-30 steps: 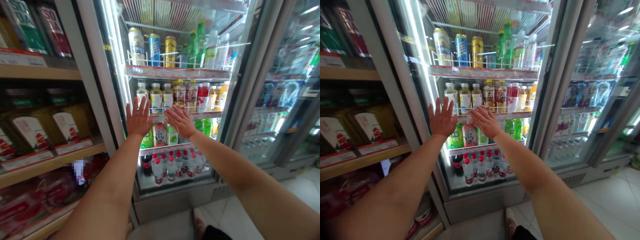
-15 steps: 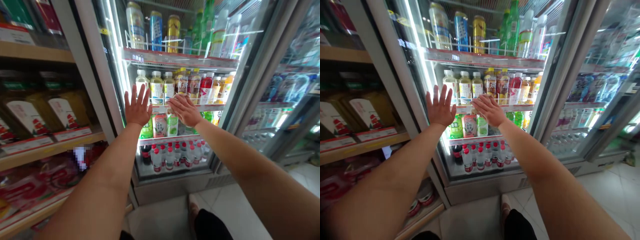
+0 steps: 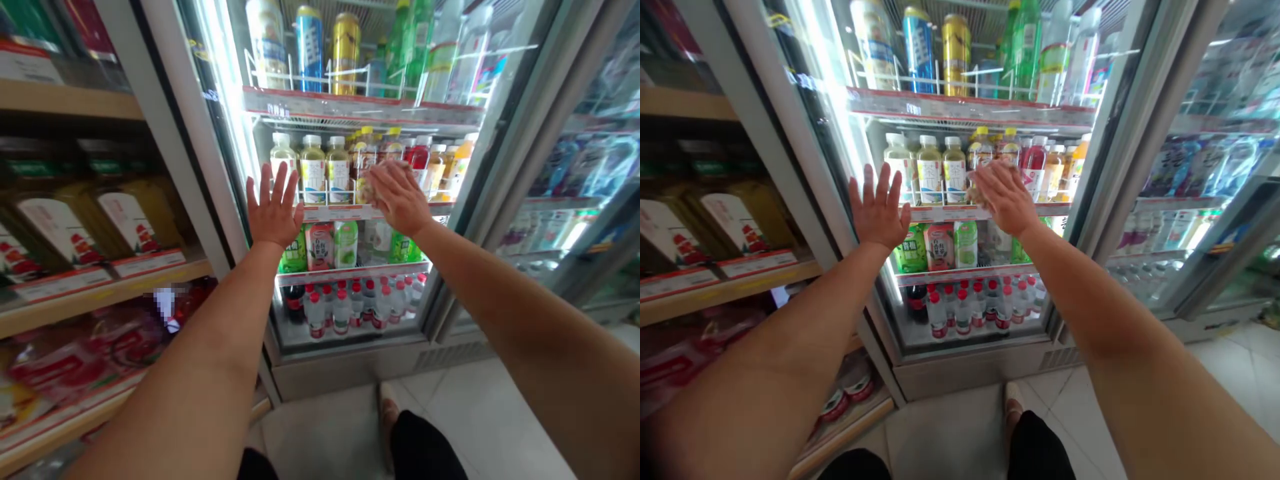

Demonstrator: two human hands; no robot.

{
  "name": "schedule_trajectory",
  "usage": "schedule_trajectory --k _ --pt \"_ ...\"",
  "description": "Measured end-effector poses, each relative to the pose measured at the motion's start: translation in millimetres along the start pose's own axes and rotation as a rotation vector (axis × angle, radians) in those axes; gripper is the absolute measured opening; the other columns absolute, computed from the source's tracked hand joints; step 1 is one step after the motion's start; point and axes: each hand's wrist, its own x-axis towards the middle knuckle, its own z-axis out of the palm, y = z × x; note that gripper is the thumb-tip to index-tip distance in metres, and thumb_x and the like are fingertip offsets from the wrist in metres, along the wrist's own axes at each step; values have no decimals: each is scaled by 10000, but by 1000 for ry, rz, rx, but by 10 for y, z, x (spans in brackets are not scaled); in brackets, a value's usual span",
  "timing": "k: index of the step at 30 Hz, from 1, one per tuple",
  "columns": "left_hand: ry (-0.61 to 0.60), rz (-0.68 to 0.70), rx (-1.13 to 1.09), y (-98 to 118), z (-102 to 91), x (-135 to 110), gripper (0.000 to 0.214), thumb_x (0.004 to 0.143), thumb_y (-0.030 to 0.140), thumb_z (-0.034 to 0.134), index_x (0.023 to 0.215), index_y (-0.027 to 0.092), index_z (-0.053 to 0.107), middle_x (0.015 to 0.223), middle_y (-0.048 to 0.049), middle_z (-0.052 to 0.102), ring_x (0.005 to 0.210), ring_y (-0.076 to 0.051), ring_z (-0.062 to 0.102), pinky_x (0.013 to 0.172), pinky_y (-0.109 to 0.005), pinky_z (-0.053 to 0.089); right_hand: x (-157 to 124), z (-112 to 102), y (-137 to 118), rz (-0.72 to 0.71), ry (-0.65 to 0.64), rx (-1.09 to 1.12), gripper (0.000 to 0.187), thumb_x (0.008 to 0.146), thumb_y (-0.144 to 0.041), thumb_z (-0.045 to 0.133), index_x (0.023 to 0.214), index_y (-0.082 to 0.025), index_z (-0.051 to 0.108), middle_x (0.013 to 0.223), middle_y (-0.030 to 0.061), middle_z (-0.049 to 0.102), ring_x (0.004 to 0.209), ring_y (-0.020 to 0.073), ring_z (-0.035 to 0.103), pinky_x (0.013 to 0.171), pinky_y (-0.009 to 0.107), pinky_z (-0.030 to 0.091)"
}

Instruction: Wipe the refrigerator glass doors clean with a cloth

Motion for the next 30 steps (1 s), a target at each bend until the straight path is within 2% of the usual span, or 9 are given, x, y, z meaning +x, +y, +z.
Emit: schedule_trajectory --k 4,7,10,13,16,20,23,27,30 --pt "13 1 15 31 -20 -8 739 964 287 566 1672 231 365 1726 -37 260 1624 -301 38 1322 -524 -134 -158 119 -19 246 227 -15 576 1078 -250 343 1648 -176 380 1688 82 387 1628 313 194 1329 598 241" --pt "22 1 30 42 -27 -14 716 978 300 564 1667 230 379 1724 -37 261 1625 -291 42 1324 -518 -124 -378 225 -76 167 166 -4 553 1077 -290 382 1621 -207 437 1642 82 462 1604 328 269 1310 616 277" --pt "22 -14 25 44 -30 -16 700 985 302 555 1661 227 390 1721 -49 271 1623 -294 38 1324 -529 -118 -395 191 46 81 101 -5 540 1075 -302 407 1609 -231 459 1634 62 478 1592 309 305 1314 593 289" --pt "9 -20 46 51 -34 -18 704 982 304 543 1664 232 385 1721 -39 269 1623 -285 28 1323 -524 -127 -380 169 193 189 212 -36 569 1081 -303 369 1642 -213 394 1682 70 400 1617 292 241 1325 584 266" --pt "5 -5 70 61 -39 -21 705 982 293 543 1664 205 385 1722 -47 262 1624 -289 26 1326 -520 -119 -595 292 146 304 350 -71 586 1077 -315 347 1640 -160 386 1672 129 402 1616 309 240 1315 615 269" --pt "18 0 79 63 -40 -26 705 978 275 558 1661 212 393 1720 -38 275 1625 -282 32 1329 -498 -115 -894 399 49 256 273 -55 563 1064 -317 379 1599 -162 460 1600 148 503 1600 327 283 1293 625 310" --pt "12 5 99 60 -42 -28 705 982 281 551 1662 200 385 1723 -41 262 1626 -282 28 1324 -505 -121 -785 298 213 225 250 -69 565 1058 -326 389 1589 -149 470 1617 139 483 1602 312 280 1311 595 279" --pt "-3 0 103 65 -44 -23 709 979 282 540 1663 191 378 1726 -42 251 1628 -287 29 1321 -517 -124 -625 257 423 362 344 -102 624 1052 -338 316 1642 -142 370 1687 134 370 1623 285 215 1326 561 241" --pt "-3 -6 89 74 -45 -19 714 971 274 540 1663 197 382 1724 -41 263 1627 -293 36 1323 -515 -126 -804 379 360 423 372 -100 630 1055 -333 299 1648 -124 347 1682 161 364 1615 309 238 1315 611 234"
